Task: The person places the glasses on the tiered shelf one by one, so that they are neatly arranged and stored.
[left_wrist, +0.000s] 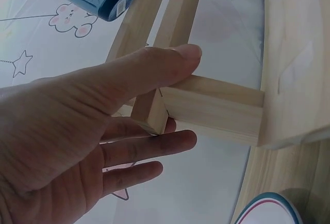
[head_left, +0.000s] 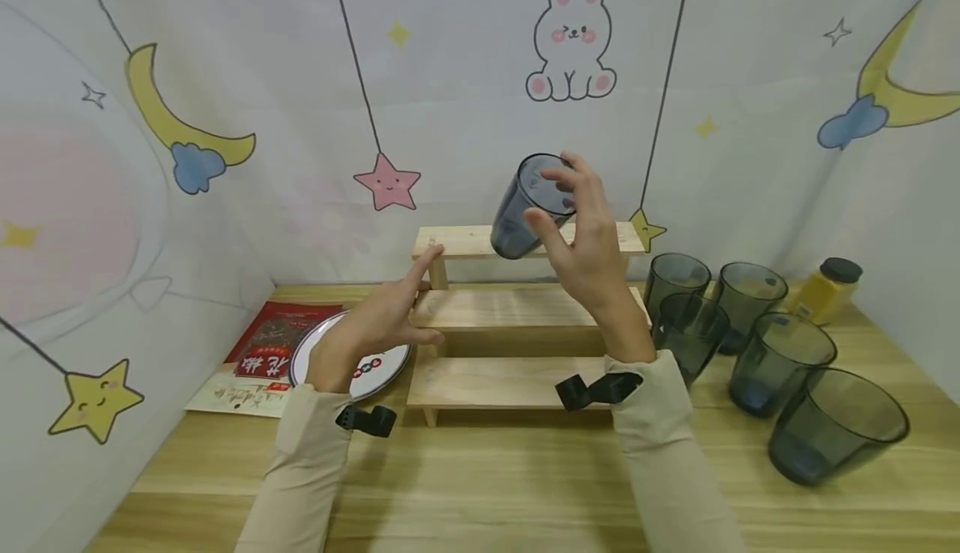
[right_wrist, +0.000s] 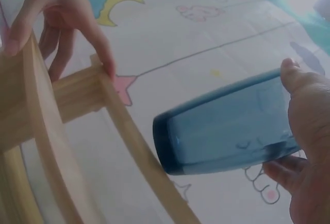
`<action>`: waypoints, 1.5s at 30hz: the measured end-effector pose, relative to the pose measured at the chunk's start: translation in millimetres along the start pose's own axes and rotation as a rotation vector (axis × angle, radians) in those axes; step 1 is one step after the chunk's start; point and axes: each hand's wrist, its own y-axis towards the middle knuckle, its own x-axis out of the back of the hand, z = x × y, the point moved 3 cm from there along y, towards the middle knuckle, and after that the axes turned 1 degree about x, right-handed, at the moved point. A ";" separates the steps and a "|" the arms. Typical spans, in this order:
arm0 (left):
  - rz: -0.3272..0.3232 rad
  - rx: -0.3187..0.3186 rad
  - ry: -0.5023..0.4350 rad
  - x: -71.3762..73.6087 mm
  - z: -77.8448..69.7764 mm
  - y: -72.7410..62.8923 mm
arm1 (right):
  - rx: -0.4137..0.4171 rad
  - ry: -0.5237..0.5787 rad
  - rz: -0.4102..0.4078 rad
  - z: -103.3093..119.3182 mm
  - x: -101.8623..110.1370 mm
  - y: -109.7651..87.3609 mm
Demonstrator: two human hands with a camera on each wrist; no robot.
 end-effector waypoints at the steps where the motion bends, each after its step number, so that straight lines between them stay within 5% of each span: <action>1: 0.002 0.001 -0.001 -0.2 -0.2 -0.1 | -0.018 0.010 0.003 -1.7 -0.6 -1.0; 12: 0.008 0.025 -0.014 -7.3 -2.1 -0.5 | -0.048 0.063 -0.010 -2.2 -33.6 -12.8; 18: 0.026 0.030 -0.033 -8.1 -7.8 3.8 | -0.168 0.102 -0.022 -1.8 -38.4 -12.3; 25: 0.033 0.043 -0.023 -5.9 -7.1 4.5 | -0.345 0.133 0.039 -6.3 -40.9 -14.6; 41: 0.043 0.060 -0.036 -2.6 -3.2 -0.6 | -0.472 0.036 0.250 -16.1 -43.5 -19.1; 45: 0.041 0.057 -0.039 -0.6 -2.6 -2.0 | -0.482 -0.092 0.329 -22.8 -49.9 -22.8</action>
